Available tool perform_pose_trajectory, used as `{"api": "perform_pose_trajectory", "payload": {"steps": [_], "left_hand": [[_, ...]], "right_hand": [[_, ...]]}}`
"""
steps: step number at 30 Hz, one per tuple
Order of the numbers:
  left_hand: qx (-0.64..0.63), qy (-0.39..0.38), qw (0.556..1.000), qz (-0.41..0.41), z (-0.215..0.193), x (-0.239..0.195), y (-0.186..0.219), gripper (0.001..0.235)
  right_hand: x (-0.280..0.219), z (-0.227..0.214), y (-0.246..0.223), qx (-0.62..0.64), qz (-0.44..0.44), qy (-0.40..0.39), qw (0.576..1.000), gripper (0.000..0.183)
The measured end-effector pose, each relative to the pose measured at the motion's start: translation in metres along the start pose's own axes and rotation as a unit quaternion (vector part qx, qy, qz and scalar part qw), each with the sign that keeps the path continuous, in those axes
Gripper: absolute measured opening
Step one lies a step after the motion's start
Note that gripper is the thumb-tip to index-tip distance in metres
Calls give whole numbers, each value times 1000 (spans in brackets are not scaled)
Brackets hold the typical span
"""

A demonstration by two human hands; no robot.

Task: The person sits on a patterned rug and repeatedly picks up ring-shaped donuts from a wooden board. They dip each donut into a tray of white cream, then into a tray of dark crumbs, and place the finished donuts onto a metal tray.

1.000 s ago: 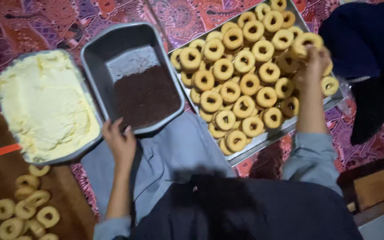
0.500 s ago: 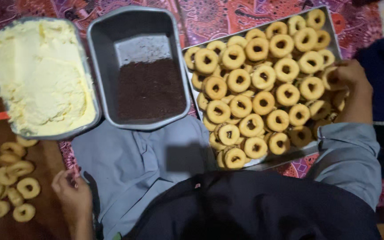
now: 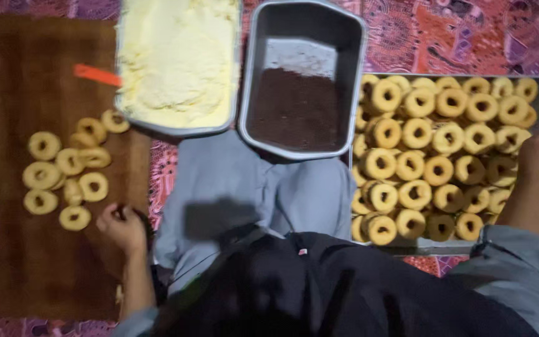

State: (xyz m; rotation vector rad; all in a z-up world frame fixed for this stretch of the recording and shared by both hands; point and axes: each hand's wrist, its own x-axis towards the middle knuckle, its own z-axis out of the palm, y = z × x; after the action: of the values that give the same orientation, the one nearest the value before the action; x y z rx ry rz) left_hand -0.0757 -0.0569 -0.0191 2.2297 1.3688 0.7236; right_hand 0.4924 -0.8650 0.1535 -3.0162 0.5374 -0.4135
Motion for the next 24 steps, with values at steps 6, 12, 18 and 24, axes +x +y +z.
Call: {"api": "perform_pose_trajectory", "payload": {"steps": [6,12,18,24], "left_hand": [[81,-95,992,-27,9,117,-1,67],[162,-244,956,15,5,198,46,112],[123,-280,944,121,27,219,49,105],[-206,-210,955,-36,65,114,98,70]], "right_hand": [[-69,-10,-82,114,-231,80,963,60],[-205,0,-180,283,-261,-13,923,47],[-359,-23,-310,474,-308,-57,823,47],[-492,-91,-400,514,-440,-308,669,37]]}}
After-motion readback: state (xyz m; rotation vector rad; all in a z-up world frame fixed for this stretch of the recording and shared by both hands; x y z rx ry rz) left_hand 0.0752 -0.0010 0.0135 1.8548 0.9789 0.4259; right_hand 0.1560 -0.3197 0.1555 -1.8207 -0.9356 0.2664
